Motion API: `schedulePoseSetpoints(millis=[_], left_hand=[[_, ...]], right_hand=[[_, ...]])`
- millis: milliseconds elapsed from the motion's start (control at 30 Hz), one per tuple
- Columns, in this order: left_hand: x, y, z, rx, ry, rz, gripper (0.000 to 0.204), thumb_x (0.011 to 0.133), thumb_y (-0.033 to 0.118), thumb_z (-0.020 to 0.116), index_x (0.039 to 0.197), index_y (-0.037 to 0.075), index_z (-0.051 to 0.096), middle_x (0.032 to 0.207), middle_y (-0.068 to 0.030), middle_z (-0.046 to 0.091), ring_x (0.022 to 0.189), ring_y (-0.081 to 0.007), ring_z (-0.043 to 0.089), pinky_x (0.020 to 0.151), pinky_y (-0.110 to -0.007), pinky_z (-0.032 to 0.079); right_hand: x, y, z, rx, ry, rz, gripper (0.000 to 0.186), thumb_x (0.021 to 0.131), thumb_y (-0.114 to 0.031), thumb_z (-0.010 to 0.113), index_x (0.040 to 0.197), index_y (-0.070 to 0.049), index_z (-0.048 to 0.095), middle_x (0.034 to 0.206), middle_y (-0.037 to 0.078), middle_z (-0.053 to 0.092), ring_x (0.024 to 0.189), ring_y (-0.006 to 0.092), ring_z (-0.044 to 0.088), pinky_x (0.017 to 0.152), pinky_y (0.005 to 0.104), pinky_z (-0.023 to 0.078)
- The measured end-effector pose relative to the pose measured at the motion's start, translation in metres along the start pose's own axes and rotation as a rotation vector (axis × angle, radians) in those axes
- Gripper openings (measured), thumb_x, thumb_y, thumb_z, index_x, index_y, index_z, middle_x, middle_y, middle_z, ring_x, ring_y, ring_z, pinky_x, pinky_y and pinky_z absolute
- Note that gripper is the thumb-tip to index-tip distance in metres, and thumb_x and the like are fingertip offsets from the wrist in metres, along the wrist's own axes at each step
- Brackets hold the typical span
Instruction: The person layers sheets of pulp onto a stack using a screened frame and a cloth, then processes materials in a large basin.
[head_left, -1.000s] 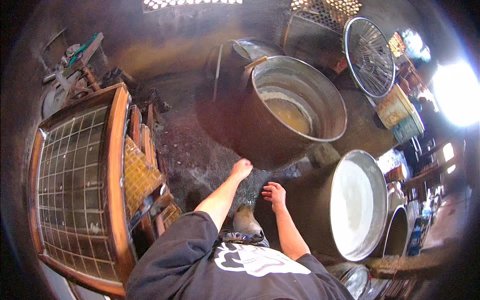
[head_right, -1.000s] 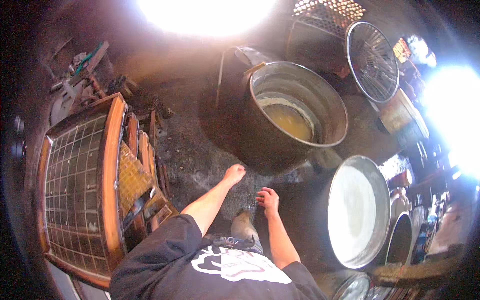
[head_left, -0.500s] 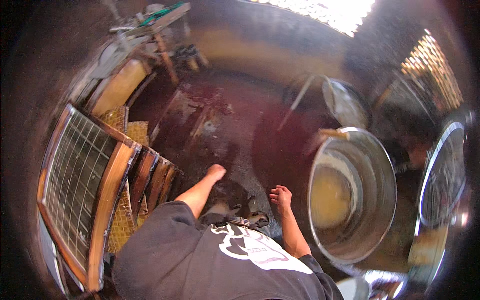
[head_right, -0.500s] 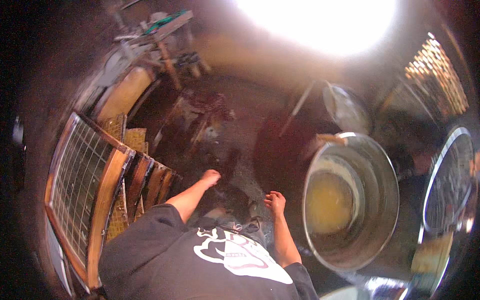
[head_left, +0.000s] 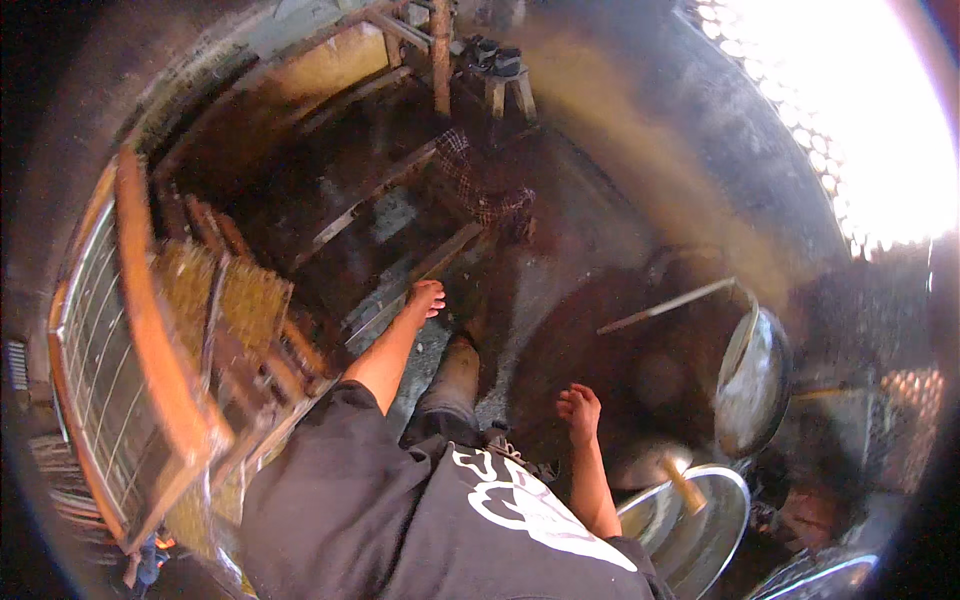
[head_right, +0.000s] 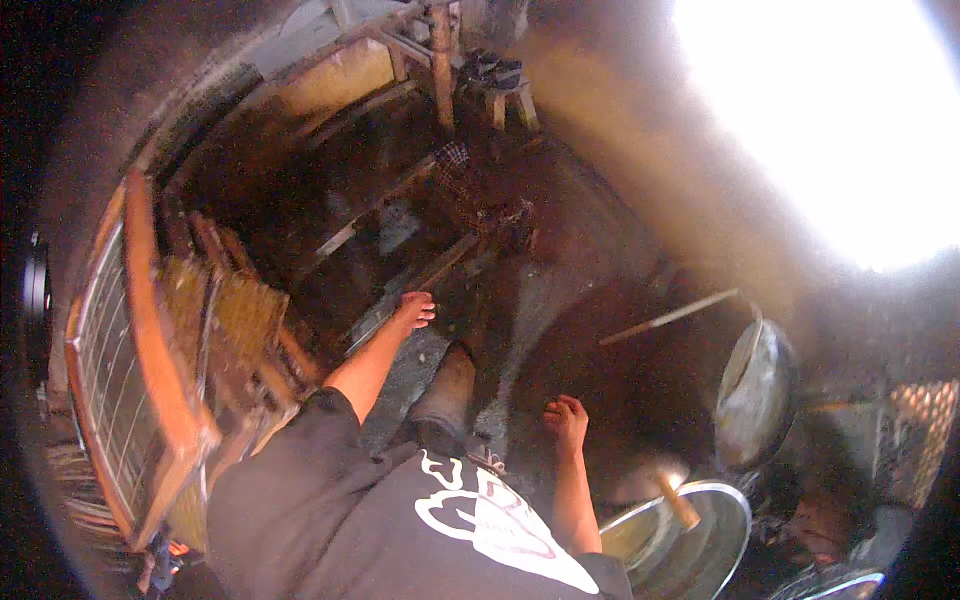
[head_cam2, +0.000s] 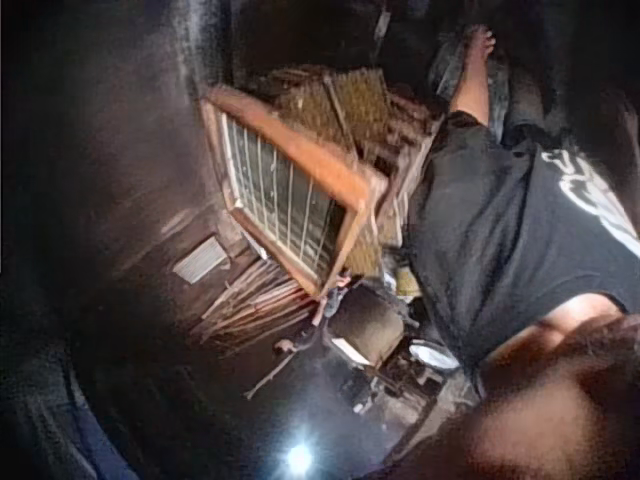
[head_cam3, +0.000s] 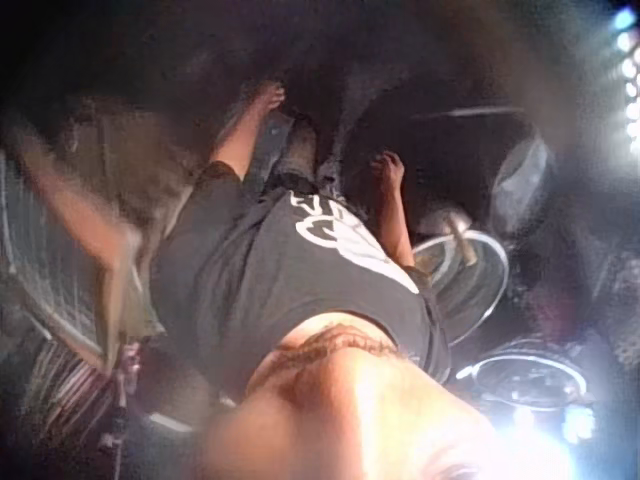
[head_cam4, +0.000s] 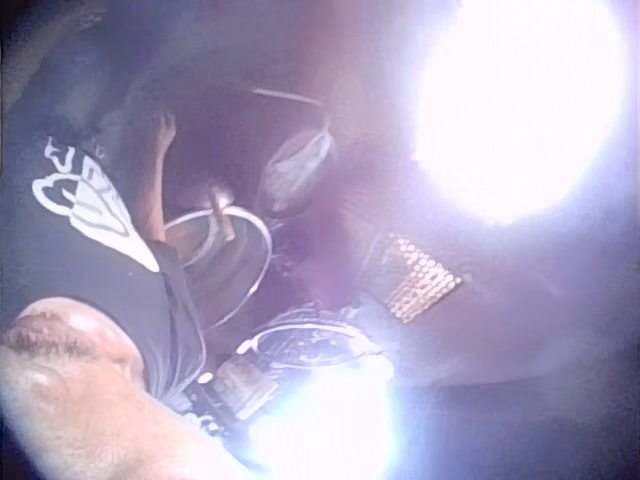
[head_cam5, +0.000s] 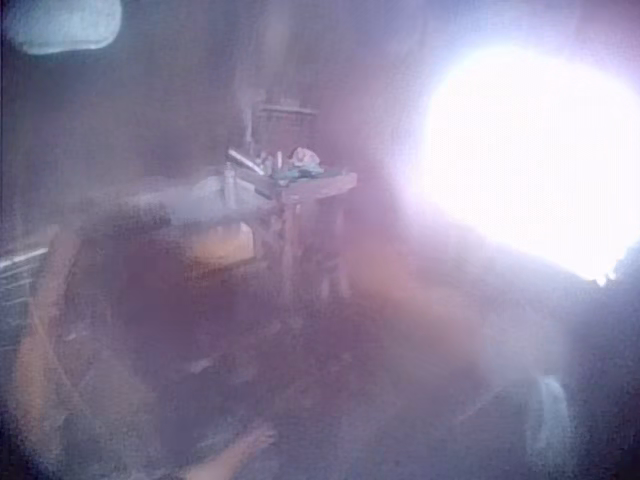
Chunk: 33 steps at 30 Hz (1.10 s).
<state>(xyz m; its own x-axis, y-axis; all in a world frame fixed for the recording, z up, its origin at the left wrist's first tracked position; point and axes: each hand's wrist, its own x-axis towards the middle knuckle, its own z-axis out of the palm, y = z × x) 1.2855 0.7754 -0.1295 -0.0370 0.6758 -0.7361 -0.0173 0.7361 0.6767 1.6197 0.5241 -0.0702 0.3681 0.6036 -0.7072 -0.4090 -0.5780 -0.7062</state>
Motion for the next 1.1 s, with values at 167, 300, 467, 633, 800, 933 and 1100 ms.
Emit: schedulePoseSetpoints(millis=[167,300,467,633,800,933,1100], left_hand=[[0.146,0.028,0.087,0.007,0.047,-0.078,0.025,0.077,0.025,0.058,0.099,0.012,0.061,0.075,-0.0015,0.060,0.057,-0.0128,0.056,0.045,-0.029,0.043],[0.261,0.005,0.088,0.196,0.283,-0.055,0.031,0.077,0.027,0.059,0.103,0.011,0.061,0.076,-0.0054,0.060,0.057,-0.0170,0.057,0.046,-0.032,0.046],[0.336,0.054,0.163,-0.213,0.255,-0.388,0.060,0.080,0.040,0.059,0.130,0.013,0.040,0.108,-0.0124,0.057,0.074,-0.0253,0.061,0.058,-0.039,0.053],[0.382,0.080,0.156,-0.456,0.149,-0.413,0.064,0.076,0.032,0.063,0.130,0.012,0.037,0.096,-0.0099,0.055,0.060,-0.0195,0.055,0.047,-0.034,0.046],[0.345,0.159,0.289,-0.331,0.162,0.134,0.045,0.081,0.021,0.059,0.123,0.012,0.047,0.083,-0.0019,0.053,0.058,-0.0102,0.046,0.045,-0.027,0.038],[0.258,0.288,0.375,-0.589,-0.150,0.202,0.045,0.087,0.025,0.055,0.129,0.014,0.043,0.072,0.0045,0.043,0.058,-0.0055,0.039,0.050,-0.023,0.034],[0.098,0.406,0.430,-0.761,-0.431,0.515,0.038,0.092,0.019,0.048,0.130,0.015,0.043,0.070,0.0047,0.038,0.057,-0.0055,0.037,0.050,-0.022,0.035]], right_hand=[[0.085,-0.054,-0.038,-0.041,0.170,0.167,0.027,0.086,-0.021,0.054,0.107,-0.004,0.051,0.080,0.009,0.061,0.057,0.0175,0.060,0.044,0.0285,0.047],[0.110,-0.121,-0.009,-0.113,0.130,0.331,0.022,0.087,-0.017,0.050,0.106,-0.005,0.050,0.081,0.010,0.061,0.058,0.0184,0.060,0.046,0.0286,0.048],[0.158,-0.198,0.015,-0.259,0.225,0.350,0.021,0.088,-0.012,0.047,0.107,-0.004,0.049,0.083,0.010,0.061,0.059,0.0196,0.062,0.049,0.0295,0.050],[0.190,-0.228,0.014,-0.222,0.170,0.365,0.021,0.088,-0.013,0.050,0.107,-0.004,0.049,0.084,0.010,0.061,0.061,0.0202,0.062,0.050,0.0303,0.051],[0.189,-0.231,-0.039,-0.295,0.210,0.454,0.025,0.086,-0.021,0.055,0.105,-0.005,0.051,0.082,0.010,0.062,0.061,0.0205,0.063,0.049,0.0309,0.050],[0.235,-0.245,-0.083,-0.260,0.187,0.312,0.025,0.088,-0.028,0.052,0.102,-0.007,0.052,0.079,0.009,0.061,0.055,0.0193,0.060,0.043,0.0283,0.046],[0.362,-0.296,-0.112,-0.278,-0.296,0.017,0.023,0.083,-0.017,0.056,0.103,-0.007,0.051,0.079,0.008,0.059,0.054,0.0151,0.057,0.042,0.0255,0.043]])
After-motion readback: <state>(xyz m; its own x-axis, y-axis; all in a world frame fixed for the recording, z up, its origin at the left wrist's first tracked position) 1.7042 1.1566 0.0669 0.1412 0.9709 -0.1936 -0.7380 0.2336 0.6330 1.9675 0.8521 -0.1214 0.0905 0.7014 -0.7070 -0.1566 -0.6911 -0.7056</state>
